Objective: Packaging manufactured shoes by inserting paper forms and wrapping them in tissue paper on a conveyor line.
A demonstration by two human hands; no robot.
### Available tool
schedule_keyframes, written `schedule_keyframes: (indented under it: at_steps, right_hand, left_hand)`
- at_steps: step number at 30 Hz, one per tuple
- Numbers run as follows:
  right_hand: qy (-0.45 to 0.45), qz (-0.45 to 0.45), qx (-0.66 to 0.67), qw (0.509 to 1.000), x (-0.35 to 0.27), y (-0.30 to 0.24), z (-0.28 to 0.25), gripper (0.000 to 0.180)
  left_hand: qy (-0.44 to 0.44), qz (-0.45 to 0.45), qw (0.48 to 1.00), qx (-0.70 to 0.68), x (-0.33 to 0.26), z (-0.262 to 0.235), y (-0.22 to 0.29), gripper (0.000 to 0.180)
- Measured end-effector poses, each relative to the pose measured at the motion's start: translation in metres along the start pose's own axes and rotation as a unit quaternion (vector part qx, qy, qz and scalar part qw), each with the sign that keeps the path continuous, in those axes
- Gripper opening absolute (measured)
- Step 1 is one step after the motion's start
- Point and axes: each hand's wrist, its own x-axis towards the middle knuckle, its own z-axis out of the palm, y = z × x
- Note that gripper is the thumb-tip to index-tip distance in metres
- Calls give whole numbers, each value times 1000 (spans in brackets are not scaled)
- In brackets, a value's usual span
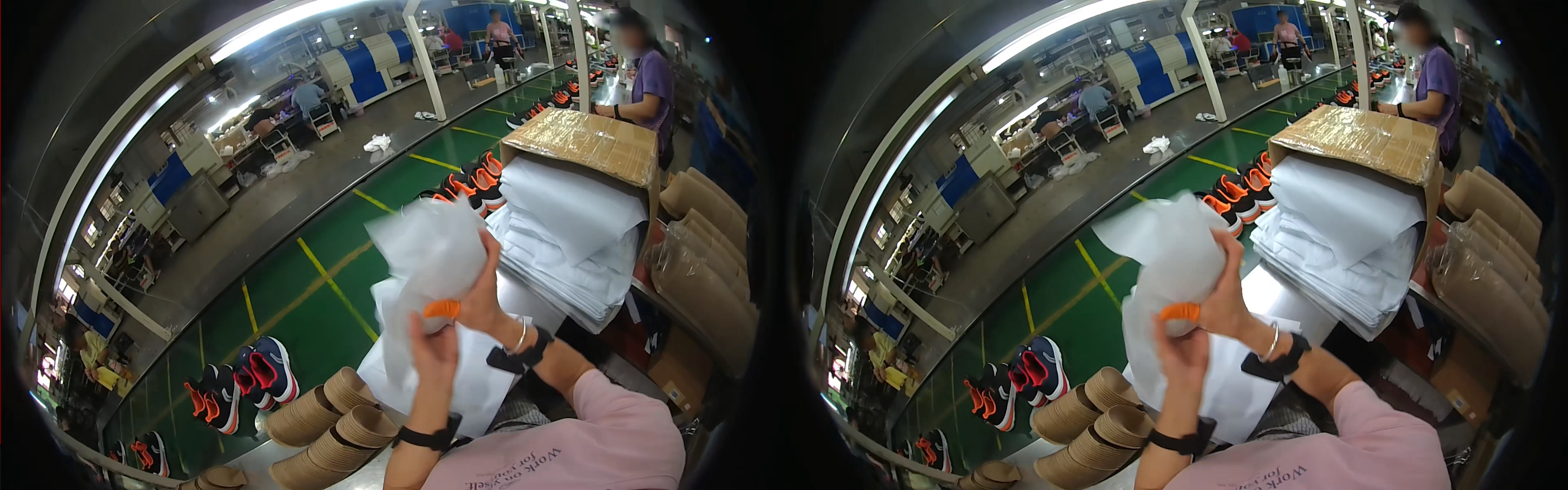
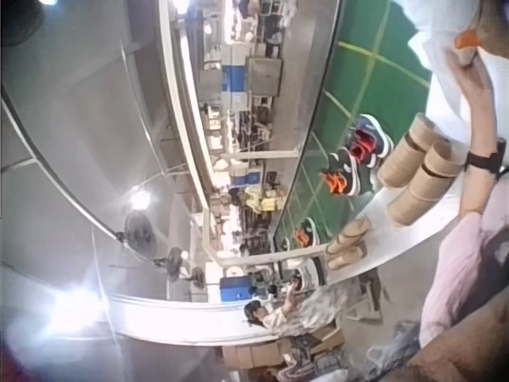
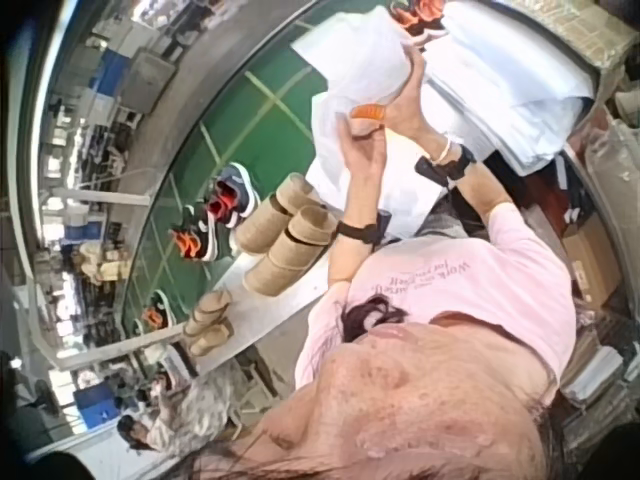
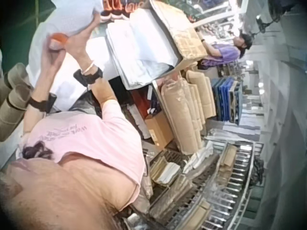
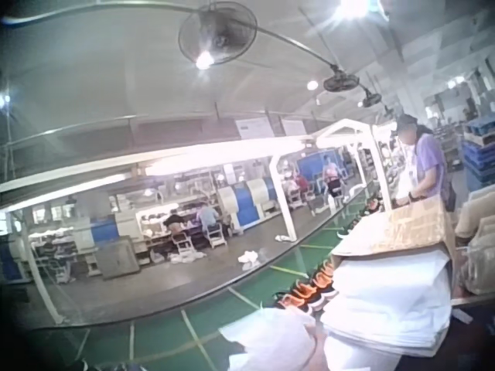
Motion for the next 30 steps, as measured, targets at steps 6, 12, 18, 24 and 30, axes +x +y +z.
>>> schedule_keyframes:
  at_steps: [6,12,18,24,30]
  right_hand:
    - [24,-14,124,992,6,-20,-10,100]
    - [-116,-245,-124,955,63,-24,-13,48]
    - [-193,29,-40,980,69,-7,35,64]
    - [-312,111,17,943,29,0,79,71]
    - [-291,113,72,947,27,1,145,69]
  left_hand:
    - [10,131,960,249,27,28,50,47]
    - [-80,206,850,479,22,27,38,37]
    - [-100,117,840,520,17,33,77,48]
    - [23,230,879,416,31,23,164,21]
    - [58,287,876,382,29,7,207,25]
